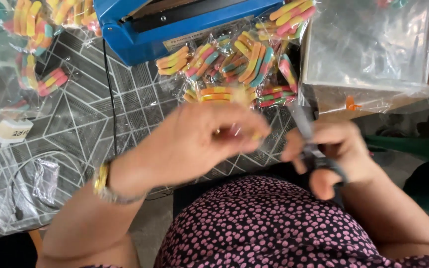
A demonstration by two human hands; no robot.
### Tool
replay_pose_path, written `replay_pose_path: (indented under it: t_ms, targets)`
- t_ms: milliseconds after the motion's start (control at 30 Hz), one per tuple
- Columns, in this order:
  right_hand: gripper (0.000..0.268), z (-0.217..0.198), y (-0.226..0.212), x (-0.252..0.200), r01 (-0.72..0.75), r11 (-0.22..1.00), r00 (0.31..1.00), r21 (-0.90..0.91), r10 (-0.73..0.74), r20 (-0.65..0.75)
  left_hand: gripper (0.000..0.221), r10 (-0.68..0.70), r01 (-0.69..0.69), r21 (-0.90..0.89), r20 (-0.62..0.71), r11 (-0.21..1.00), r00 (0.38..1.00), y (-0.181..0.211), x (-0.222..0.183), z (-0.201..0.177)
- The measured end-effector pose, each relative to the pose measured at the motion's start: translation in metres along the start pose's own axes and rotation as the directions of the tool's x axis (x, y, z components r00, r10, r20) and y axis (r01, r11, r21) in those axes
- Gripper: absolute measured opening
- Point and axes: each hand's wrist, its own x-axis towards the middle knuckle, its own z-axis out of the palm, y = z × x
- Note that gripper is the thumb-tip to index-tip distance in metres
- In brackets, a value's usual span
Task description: Trimming the excess plastic packaging from individually wrapped candy strips using scissors at a packaging workstation.
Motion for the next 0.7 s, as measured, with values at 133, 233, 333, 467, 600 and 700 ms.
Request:
replay_pose_path:
  t_ms: [133, 233, 333, 467, 600, 700]
  targets:
    - [0.062, 0.003, -0.033, 0.013, 0.105, 0.968, 0.994, -0.226, -0.11, -0.011, 0.008, 0.218, -0.199, 0.157, -0.118, 0.967, 0.969, -0.02, 0.07, -0.009]
    - [0.059, 0.014, -0.039, 0.016, 0.151, 0.976, 0.986, -0.157, -0.159, -0.042, 0.014, 0.236, -0.234, 0.032, -0.143, 0.972, 0.961, -0.057, 0.121, -0.003]
    - [0.058, 0.018, -0.033, 0.01, 0.086, 0.989, 0.994, -0.119, -0.092, -0.05, 0.024, 0.137, 0.186, 0.537, -0.505, 0.823, 0.852, -0.079, 0.12, 0.008]
    - [0.063, 0.018, -0.02, 0.003, -0.038, 0.986, 0.995, -0.164, 0.023, -0.092, 0.016, 0.297, 0.102, 0.639, -0.485, 0.762, 0.822, -0.092, 0.05, 0.003]
    - [0.064, 0.024, -0.012, 0.007, -0.086, 0.969, 0.994, -0.231, 0.066, -0.092, 0.015, 0.159, 0.324, 0.563, -0.645, 0.761, 0.748, -0.133, -0.05, -0.031]
    - [0.052, 0.016, 0.018, -0.004, -0.087, 0.996, 0.995, -0.031, 0.085, -0.051, 0.005, 0.203, 0.584, 0.599, -0.773, 0.547, 0.602, -0.181, -0.124, -0.083]
